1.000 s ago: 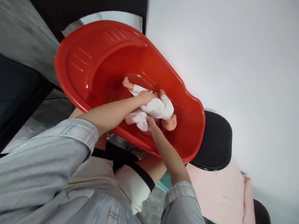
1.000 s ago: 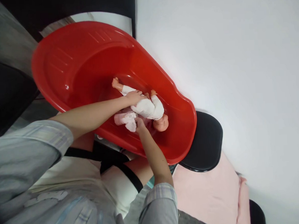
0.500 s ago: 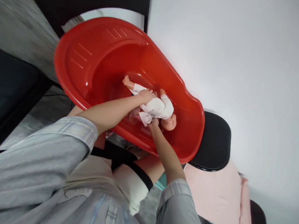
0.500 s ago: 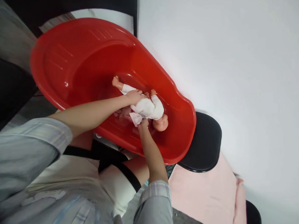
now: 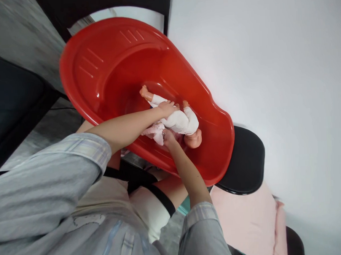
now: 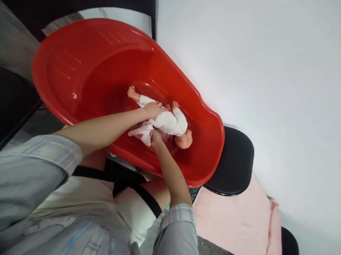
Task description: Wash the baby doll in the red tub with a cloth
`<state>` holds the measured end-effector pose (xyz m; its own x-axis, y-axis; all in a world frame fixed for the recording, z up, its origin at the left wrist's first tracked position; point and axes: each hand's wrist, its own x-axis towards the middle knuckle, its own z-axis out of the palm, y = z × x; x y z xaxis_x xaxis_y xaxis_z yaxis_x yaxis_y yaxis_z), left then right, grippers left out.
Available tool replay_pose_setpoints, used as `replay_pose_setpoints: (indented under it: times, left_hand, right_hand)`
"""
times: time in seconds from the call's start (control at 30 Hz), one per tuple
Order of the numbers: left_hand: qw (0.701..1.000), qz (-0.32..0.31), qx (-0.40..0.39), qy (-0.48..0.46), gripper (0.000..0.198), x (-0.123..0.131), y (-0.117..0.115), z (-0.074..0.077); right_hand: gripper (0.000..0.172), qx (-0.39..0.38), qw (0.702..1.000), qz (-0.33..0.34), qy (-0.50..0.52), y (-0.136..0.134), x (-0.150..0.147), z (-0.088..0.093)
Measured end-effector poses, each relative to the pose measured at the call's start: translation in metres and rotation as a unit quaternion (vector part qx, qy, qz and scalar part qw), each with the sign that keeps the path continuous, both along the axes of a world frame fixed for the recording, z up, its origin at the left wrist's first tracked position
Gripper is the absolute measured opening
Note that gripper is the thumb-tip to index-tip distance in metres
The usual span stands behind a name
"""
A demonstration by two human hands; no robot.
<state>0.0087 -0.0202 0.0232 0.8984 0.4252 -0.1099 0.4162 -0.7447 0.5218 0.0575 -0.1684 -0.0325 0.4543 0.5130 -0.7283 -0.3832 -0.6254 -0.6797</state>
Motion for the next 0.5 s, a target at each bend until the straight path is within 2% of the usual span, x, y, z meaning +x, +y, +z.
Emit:
replay_pose_setpoints:
  times: [0.13, 0.3, 0.4, 0.5]
  left_hand:
    - [0.999, -0.010, 0.024, 0.020, 0.093, 0.002, 0.001, -0.001]
    - [1.000, -0.001, 0.010, -0.004, 0.096, 0.012, 0.006, -0.019]
    - [1.000, -0.006, 0.015, -0.004, 0.097, 0.015, 0.007, -0.023]
    - [1.000, -0.009, 0.011, -0.006, 0.100, 0.014, 0.006, -0.020]
  right_hand:
    - [0.025, -0.047, 0.993, -0.093, 0.050, -0.032, 0.014, 0.022]
    - [0.036, 0.027, 0.975, -0.219, 0.012, -0.070, 0.036, 0.038]
    - [0.031, 0.094, 0.967, -0.227, -0.060, -0.082, 0.055, 0.041]
    - [0.016, 0.142, 0.960, -0.192, -0.146, -0.081, 0.074, 0.045]
